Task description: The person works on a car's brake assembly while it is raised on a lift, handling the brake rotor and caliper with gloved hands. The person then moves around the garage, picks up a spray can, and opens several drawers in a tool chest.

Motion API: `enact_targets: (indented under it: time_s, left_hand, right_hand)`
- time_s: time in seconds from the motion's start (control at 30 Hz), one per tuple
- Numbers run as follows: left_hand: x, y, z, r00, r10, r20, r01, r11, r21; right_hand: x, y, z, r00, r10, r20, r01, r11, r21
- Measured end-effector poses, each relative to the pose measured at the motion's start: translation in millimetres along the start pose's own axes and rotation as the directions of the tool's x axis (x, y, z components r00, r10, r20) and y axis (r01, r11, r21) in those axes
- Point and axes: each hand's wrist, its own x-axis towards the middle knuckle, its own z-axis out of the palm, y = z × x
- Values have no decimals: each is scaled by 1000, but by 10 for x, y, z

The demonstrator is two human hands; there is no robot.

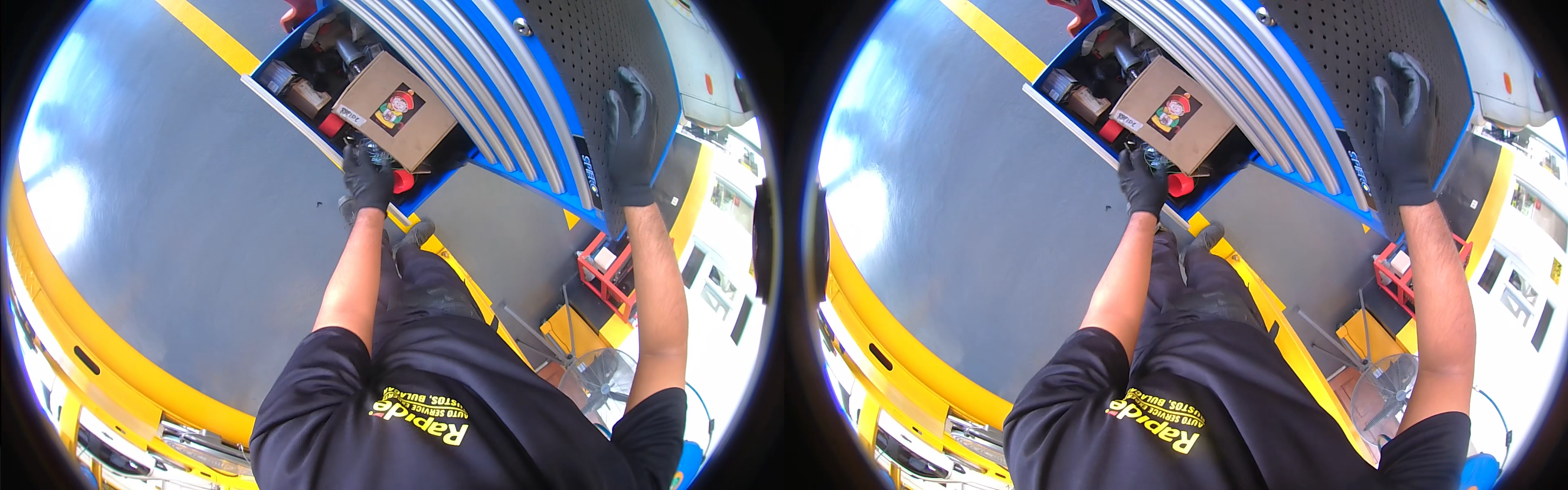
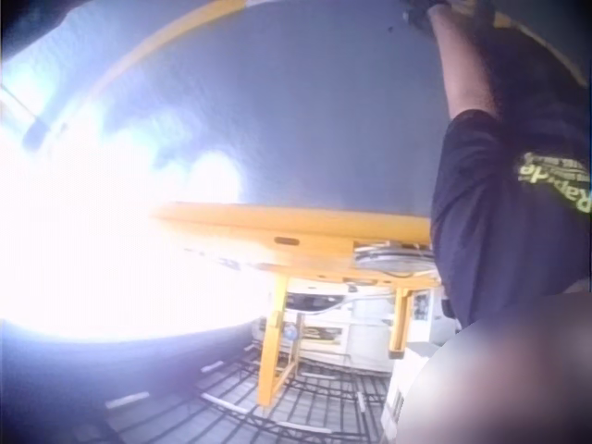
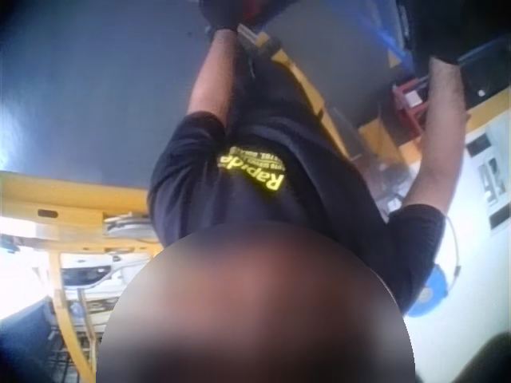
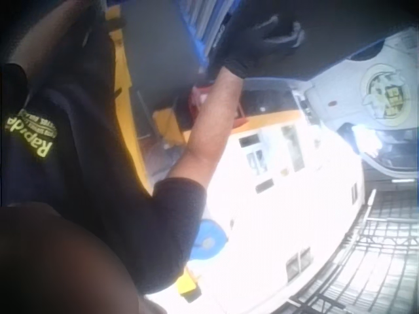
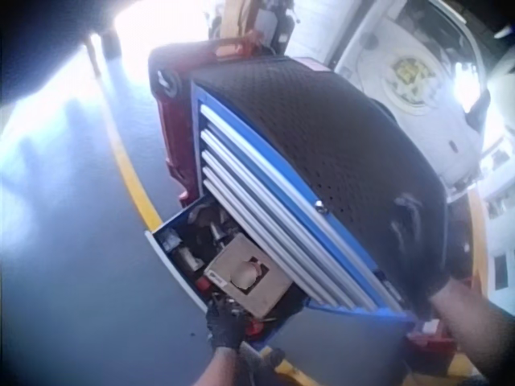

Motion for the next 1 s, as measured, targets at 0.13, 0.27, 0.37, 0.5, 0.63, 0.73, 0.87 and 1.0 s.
enact_targets:
  time_s: [0.13, 0.27, 0.37, 0.5, 0.63, 0.73, 0.87, 1.0]
  left_hand:
    - [-40, -349, -254, 953, -283, -107, 296, 944, 142]
    - [-45, -485, -350, 935, -263, 239, 322, 912, -256]
    - [-31, -525, -375, 877, -346, 332, 450, 835, -318]
    - [-16, -685, -328, 920, -253, 301, 356, 861, -364]
    - [-15, -877, -184, 917, -230, 326, 366, 811, -457]
    - [-41, -944, -98, 885, -217, 411, 429, 722, -543]
    - [-40, -1052, -184, 860, -194, 472, 504, 461, -730]
    - [78, -1385, -314, 743, -232, 628, 652, 39, -757]
  right_hand:
    - [-41, -121, -2, 1000, -5, 17, 5, 1000, -13]
    - [-94, -276, -27, 999, 20, 27, -20, 1000, 12]
    - [-162, -454, -56, 999, 10, 49, -9, 1000, -28]
    - [-286, -749, -44, 998, 0, 61, 3, 998, -58]
    - [-454, -1097, -67, 996, 24, 89, -21, 999, -36]
    - [-584, -1410, -94, 994, 61, 86, -67, 995, 71]
    - [-773, -1982, -237, 991, 55, 118, -58, 998, 29]
    - [-1048, -2663, -390, 988, 87, 129, -95, 994, 55]
